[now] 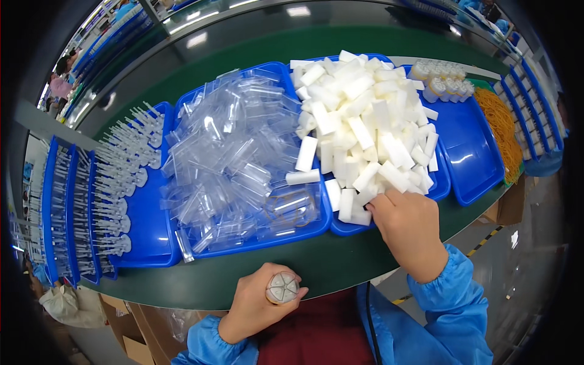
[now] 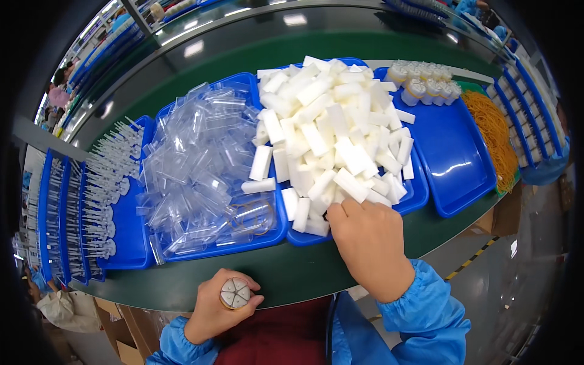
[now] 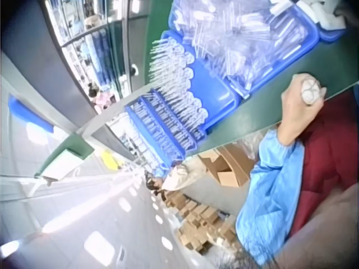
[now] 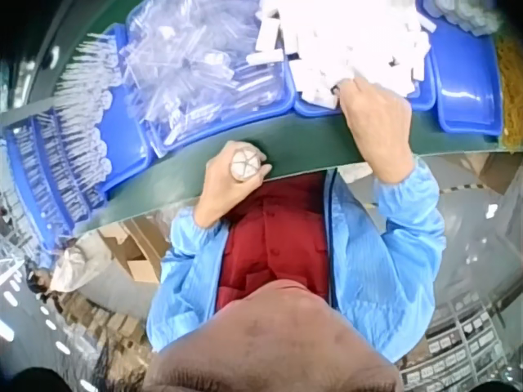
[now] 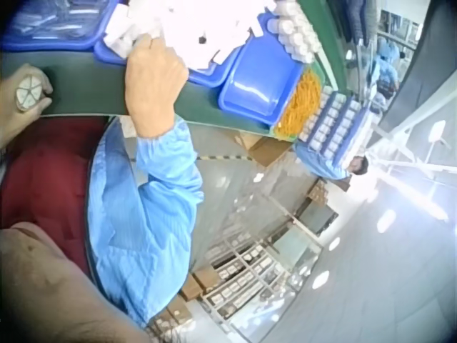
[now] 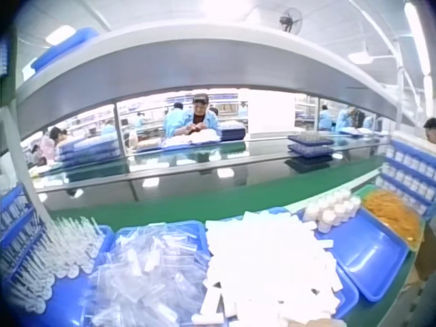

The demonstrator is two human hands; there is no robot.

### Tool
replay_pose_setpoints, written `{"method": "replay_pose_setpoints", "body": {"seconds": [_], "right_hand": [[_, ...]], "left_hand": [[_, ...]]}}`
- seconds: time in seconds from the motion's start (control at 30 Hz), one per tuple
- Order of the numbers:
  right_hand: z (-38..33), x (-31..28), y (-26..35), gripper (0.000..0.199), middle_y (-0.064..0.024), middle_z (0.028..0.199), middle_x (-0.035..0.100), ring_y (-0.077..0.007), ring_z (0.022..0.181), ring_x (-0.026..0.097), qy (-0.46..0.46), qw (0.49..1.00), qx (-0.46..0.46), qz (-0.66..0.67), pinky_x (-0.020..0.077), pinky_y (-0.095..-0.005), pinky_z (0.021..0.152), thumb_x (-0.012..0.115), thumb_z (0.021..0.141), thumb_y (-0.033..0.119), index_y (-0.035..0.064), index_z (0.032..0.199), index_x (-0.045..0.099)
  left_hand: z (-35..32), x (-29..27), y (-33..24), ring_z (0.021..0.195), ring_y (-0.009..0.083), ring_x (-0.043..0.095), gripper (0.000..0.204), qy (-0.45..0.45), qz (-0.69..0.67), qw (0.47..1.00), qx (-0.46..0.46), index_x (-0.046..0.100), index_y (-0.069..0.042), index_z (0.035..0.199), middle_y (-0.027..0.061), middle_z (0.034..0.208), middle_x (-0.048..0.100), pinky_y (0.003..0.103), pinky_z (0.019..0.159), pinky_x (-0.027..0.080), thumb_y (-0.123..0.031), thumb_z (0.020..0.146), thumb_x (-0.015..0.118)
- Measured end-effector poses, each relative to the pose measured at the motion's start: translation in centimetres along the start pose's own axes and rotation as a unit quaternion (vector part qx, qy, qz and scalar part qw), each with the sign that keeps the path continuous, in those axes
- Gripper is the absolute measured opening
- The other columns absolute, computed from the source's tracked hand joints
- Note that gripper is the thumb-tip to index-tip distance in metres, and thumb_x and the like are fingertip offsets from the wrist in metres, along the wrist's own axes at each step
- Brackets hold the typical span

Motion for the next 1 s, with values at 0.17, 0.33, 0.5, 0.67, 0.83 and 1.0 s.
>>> {"method": "replay_pose_setpoints", "body": {"seconds": [0.17,0.33,0.5,0.67,0.83,1.0], "right_hand": [[1.4,0.4,0.1,0.021,-0.0101,0.068,0.061,-0.0293,0.061,0.064,0.047,0.997,0.024,-0.059,0.0484,-0.0413,0.053,0.078,0.075,0.016,0.0076,0.072,0.059],[2.2,0.0,-0.3,0.018,-0.0126,0.064,0.063,-0.0318,0.055,0.063,0.044,0.998,0.044,-0.002,0.048,-0.0435,0.051,0.076,0.077,0.014,0.0059,0.074,0.06],[3.1,-3.3,-1.2,0.017,-0.0124,0.059,0.062,-0.0308,0.055,0.064,0.061,0.989,0.092,0.102,0.0478,-0.0398,0.052,0.074,0.08,0.017,0.0068,0.078,0.059],[4.4,-5.3,-2.3,0.019,-0.0084,0.055,0.055,-0.0161,0.048,0.056,0.051,0.962,0.157,0.22,0.0394,-0.0315,0.048,0.071,0.083,0.011,0.0029,0.074,0.056],[3.4,-7.0,-3.3,0.022,-0.0013,0.052,0.045,-0.005,0.049,0.039,0.045,0.948,0.174,0.263,0.0271,-0.0278,0.046,0.066,0.084,0.005,0.0006,0.071,0.049],[-0.1,-9.3,-3.5,0.026,0.0053,0.059,0.042,-0.0023,0.057,0.034,0.01,0.916,0.234,0.324,0.0222,-0.0246,0.051,0.068,0.081,0.014,0.0053,0.068,0.047]], "left_hand": [[-0.4,-0.1,0.8,0.081,0.0221,0.073,0.033,-0.008,-0.031,0.999,-0.008,0.064,-0.004,0.1,0.0087,0.091,0.071,0.031,0.071,0.058,-0.01,0.076,0.087],[-0.4,0.0,1.2,0.078,0.0228,0.073,0.033,-0.013,-0.053,0.998,0.007,0.064,-0.005,0.099,0.0083,0.089,0.071,0.032,0.069,0.058,-0.013,0.076,0.087],[-0.4,-0.1,1.3,0.084,0.0187,0.074,0.035,0.014,-0.032,0.999,0.003,0.06,-0.005,0.1,0.0083,0.092,0.074,0.029,0.075,0.058,-0.008,0.076,0.086],[-0.5,-0.3,1.2,0.083,0.0187,0.074,0.035,0.008,-0.035,0.999,0.006,0.06,-0.005,0.101,0.0079,0.091,0.074,0.029,0.075,0.058,-0.009,0.077,0.086],[-0.4,-0.2,1.3,0.082,0.0208,0.074,0.035,0.001,-0.046,0.999,0.01,0.06,-0.005,0.102,0.0084,0.089,0.073,0.031,0.073,0.058,-0.011,0.078,0.085],[-0.2,-0.4,0.6,0.092,0.0218,0.074,0.034,0.034,-0.129,0.991,-0.022,0.06,-0.004,0.105,0.0129,0.106,0.072,0.033,0.078,0.059,-0.011,0.081,0.083]]}}
Point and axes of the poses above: each hand's wrist, its own z-axis towards the middle knuckle, its own x-axis out of the palm, y = z × x, the point moved 3 cm from there along z, towards the middle knuckle
